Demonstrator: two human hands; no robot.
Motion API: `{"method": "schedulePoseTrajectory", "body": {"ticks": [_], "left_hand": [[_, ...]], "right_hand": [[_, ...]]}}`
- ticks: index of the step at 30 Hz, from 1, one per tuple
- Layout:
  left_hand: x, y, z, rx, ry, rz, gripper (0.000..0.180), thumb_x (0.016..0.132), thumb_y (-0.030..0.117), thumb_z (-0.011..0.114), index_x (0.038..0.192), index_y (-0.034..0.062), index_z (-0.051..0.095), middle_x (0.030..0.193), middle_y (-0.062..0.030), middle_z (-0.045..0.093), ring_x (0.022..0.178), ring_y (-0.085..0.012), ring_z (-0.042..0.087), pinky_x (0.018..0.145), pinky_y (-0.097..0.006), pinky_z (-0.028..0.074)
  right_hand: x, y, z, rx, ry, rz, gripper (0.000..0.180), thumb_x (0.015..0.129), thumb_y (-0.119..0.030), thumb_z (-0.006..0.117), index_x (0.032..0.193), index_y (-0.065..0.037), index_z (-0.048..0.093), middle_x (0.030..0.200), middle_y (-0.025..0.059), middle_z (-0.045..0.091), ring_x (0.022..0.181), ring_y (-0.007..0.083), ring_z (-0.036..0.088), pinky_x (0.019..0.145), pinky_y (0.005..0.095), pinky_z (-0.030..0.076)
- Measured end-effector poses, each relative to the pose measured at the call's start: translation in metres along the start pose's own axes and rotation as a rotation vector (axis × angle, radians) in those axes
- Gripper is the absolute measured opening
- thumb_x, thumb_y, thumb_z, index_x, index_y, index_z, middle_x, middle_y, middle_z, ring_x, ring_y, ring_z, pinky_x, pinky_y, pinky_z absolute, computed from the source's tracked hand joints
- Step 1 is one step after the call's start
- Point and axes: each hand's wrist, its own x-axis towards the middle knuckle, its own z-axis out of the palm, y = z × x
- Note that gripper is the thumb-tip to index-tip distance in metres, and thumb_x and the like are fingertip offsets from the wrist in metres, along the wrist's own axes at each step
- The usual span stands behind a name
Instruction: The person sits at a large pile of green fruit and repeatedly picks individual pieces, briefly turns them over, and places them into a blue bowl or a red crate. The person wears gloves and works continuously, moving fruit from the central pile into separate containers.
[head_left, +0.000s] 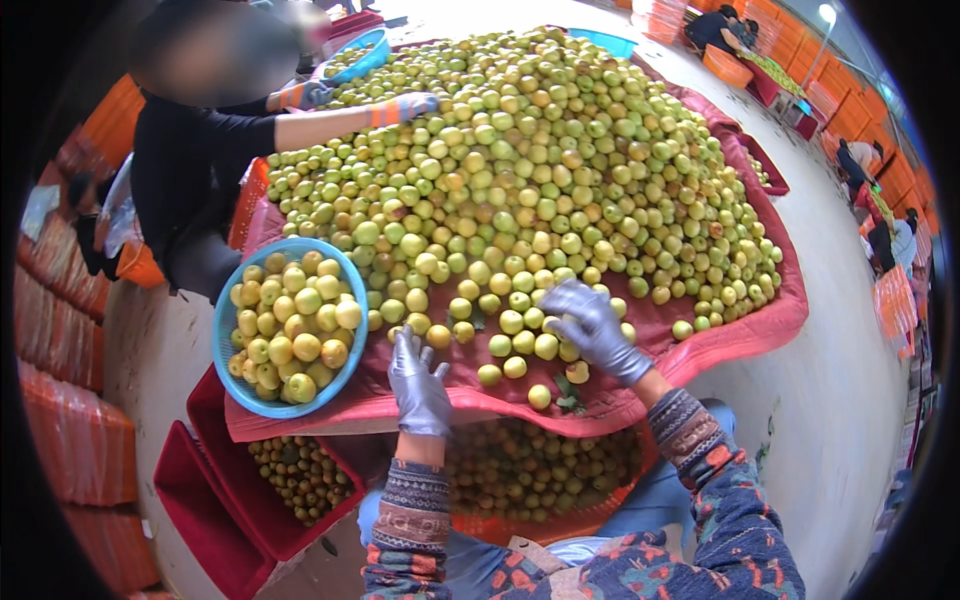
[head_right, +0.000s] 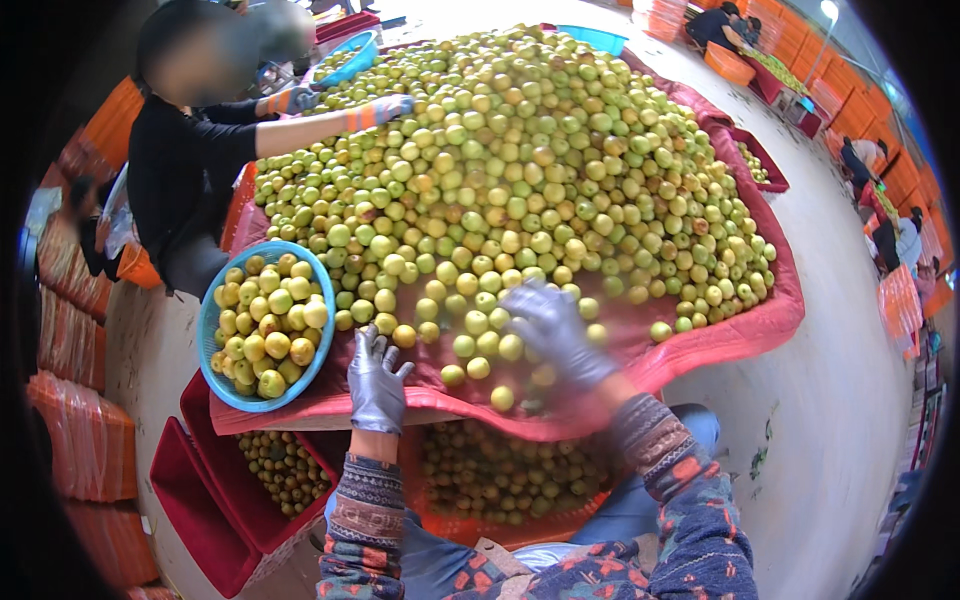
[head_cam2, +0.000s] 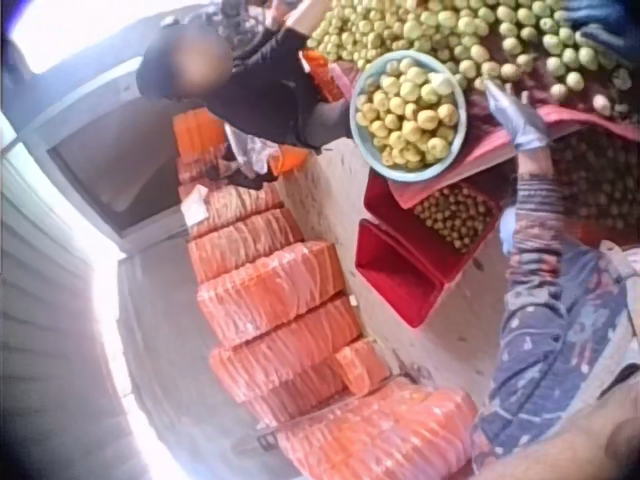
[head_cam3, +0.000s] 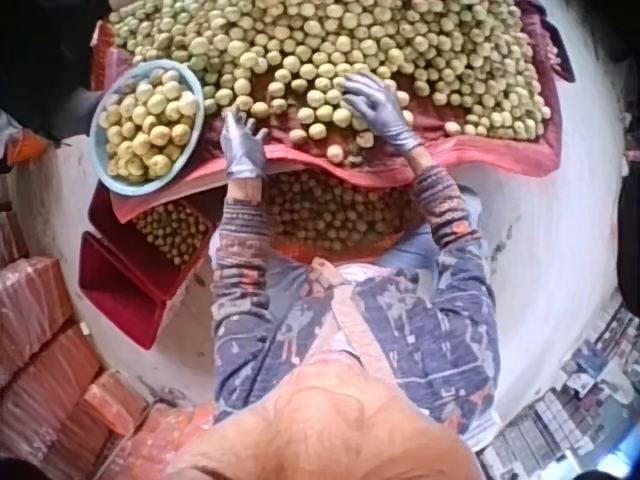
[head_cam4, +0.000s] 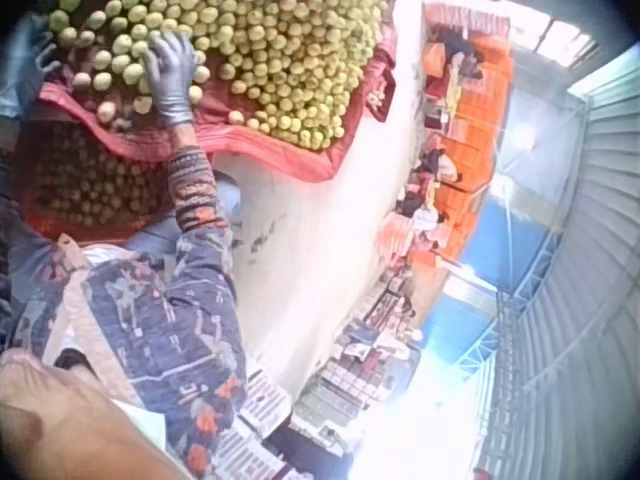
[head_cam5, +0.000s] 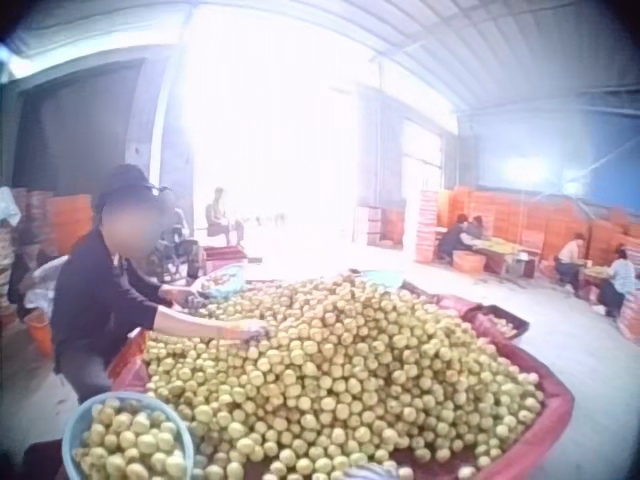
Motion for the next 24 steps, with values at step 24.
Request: {"method": "schedulePoseTrajectory", "body": {"ticks": [24], "left_hand": [[-0.002, -0.028, 0.026, 1.476, -0.674, 0.601, 0.081, 0.068, 0.024, 0.079, 0.138, 0.0143, 0.039, 0.114, -0.0232, 0.056, 0.098, -0.038, 0.06, 0.078, -0.043, 0.05]], "right_hand": [[-0.052, 0.006, -0.005, -0.014, 0.255, 0.39, 0.033, 0.081, -0.019, 0.067, 0.111, -0.007, 0.063, 0.111, 0.0113, 0.062, 0.104, 0.0292, 0.057, 0.092, 0.0385, 0.045]]}}
